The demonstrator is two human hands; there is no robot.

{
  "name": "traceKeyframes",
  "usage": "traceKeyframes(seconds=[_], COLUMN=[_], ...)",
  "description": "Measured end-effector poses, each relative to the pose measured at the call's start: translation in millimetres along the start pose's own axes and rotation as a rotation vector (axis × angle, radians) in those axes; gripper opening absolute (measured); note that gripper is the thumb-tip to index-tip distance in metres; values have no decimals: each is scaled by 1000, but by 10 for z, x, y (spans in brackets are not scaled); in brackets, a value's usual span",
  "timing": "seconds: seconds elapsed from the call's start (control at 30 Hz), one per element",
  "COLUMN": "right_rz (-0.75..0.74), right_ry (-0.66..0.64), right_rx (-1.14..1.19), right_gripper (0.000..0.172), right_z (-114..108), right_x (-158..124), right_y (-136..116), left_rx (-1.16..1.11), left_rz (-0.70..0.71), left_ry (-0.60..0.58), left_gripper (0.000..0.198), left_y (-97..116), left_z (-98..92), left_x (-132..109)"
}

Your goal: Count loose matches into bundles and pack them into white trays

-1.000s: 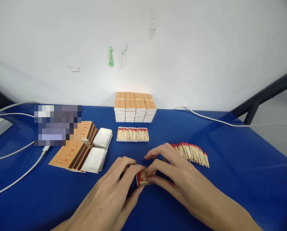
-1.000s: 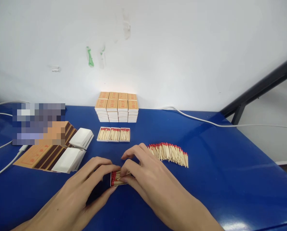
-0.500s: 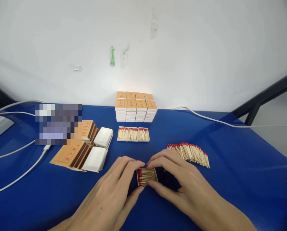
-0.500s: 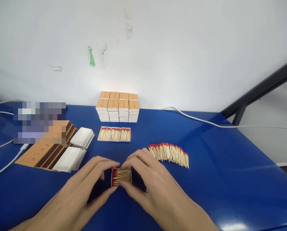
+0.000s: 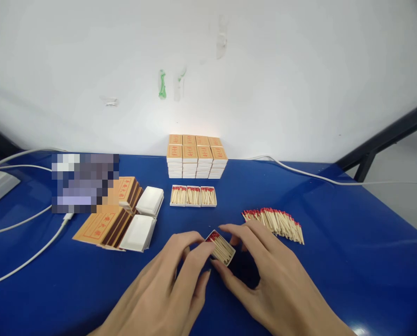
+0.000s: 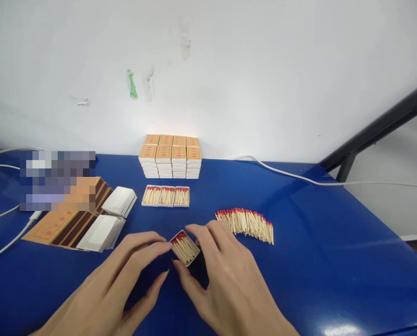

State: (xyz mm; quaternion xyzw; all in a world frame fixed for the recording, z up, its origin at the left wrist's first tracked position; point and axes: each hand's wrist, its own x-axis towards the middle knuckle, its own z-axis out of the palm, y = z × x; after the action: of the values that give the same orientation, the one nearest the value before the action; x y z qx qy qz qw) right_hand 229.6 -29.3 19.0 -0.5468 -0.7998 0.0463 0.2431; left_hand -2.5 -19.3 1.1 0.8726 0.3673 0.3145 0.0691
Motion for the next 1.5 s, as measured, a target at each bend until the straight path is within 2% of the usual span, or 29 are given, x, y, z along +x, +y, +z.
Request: traceKeyframes(seconds=[0.1,0.23,0.27,0.33,0.4,0.47,0.67,0.77,0.97,1.13,1.5], right_rz=[0,7,22,66,100,120,172,136,73,55,37], right_ry=[-14,-218,-273,-364,-426,-454,-363,-339,-406,-423,-411], right_rx=[-44,62,95,158,206,225,188,193,134,156,171], right_gripper=[48,73,74,63,49,45,52,46,47,47,48], right_z=[-17,-92,-112,-148,-178,-214,-427,-511,-410,-316,-255], right_x=[-26,20,44,94,132,159,387,615,956,1028,1030], right_y=[6,46,55,70,83,108,354,546,850,867,822], left_rx=[16,6,4,0,-12,-25,-12,10,5,6,120], left_rz=[18,-12,-19,-31,-37,-37,3,51,75,83,118], left_ry=[25,22,21,18,12,11,-23,-52,-76,-62,-122], left_gripper=[39,38,38,36,35,35,32,35,37,36,46], left_y=[23,29,29,28,24,19,3,0,-18,-18,-39], left_z=[-11,-5,-4,-6,-13,-21,-14,-3,-1,3,34], left_x=[-7,-10,-9,-5,1,9,32,33,47,54,43])
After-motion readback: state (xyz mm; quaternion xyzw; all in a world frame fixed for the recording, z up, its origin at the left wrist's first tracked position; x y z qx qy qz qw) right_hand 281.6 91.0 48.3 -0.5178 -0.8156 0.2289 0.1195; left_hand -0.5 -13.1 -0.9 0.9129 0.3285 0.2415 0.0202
